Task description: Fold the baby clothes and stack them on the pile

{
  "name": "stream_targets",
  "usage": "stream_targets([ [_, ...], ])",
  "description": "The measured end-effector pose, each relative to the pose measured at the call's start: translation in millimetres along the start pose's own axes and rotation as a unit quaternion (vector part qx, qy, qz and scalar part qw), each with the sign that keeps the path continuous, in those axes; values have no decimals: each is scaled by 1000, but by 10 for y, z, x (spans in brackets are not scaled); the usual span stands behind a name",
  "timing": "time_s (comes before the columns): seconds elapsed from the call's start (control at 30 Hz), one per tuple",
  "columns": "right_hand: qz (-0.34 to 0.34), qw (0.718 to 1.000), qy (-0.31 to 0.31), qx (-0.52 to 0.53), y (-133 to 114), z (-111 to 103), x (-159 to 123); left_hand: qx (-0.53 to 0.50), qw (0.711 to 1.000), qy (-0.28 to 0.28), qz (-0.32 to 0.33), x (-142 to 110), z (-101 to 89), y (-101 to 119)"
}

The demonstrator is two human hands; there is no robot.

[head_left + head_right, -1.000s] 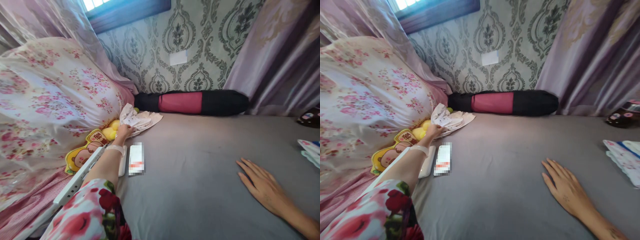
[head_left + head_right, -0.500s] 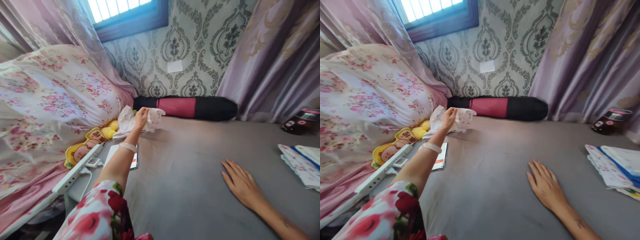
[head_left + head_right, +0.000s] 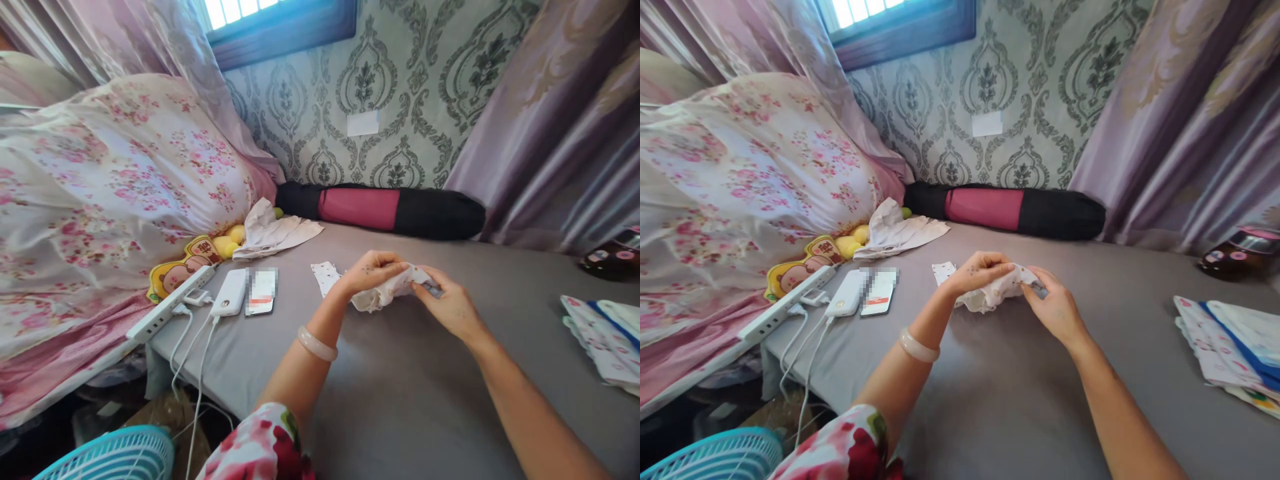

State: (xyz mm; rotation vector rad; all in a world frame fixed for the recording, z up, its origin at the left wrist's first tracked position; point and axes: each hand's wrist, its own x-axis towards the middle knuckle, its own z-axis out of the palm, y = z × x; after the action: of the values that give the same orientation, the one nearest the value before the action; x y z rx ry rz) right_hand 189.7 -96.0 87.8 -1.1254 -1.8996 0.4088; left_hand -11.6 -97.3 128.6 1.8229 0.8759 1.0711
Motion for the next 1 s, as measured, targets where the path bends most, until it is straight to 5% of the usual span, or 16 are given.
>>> stream_targets([
  [0.2, 98, 993, -32, 52, 122, -46, 66, 132, 987, -24, -91, -231, -89, -24],
  [0.37, 105, 994, 6, 27, 126, -30, 196, 164, 984, -62, -43, -440, -148, -185],
  [0.7, 78, 995, 54, 15, -298, -261, 279, 128, 984, 116, 47, -383, -95, 22],
  [0.87, 148, 981, -48, 114, -433, -534, 211, 10, 979, 203, 35, -211, 27, 156],
  [0.93, 202, 960, -110, 162, -337, -645, 191, -26, 978, 206, 25, -159, 45, 162],
  [1.0, 231, 960, -104, 120, -167, -718, 179, -36, 980, 193, 16, -123, 57, 134],
])
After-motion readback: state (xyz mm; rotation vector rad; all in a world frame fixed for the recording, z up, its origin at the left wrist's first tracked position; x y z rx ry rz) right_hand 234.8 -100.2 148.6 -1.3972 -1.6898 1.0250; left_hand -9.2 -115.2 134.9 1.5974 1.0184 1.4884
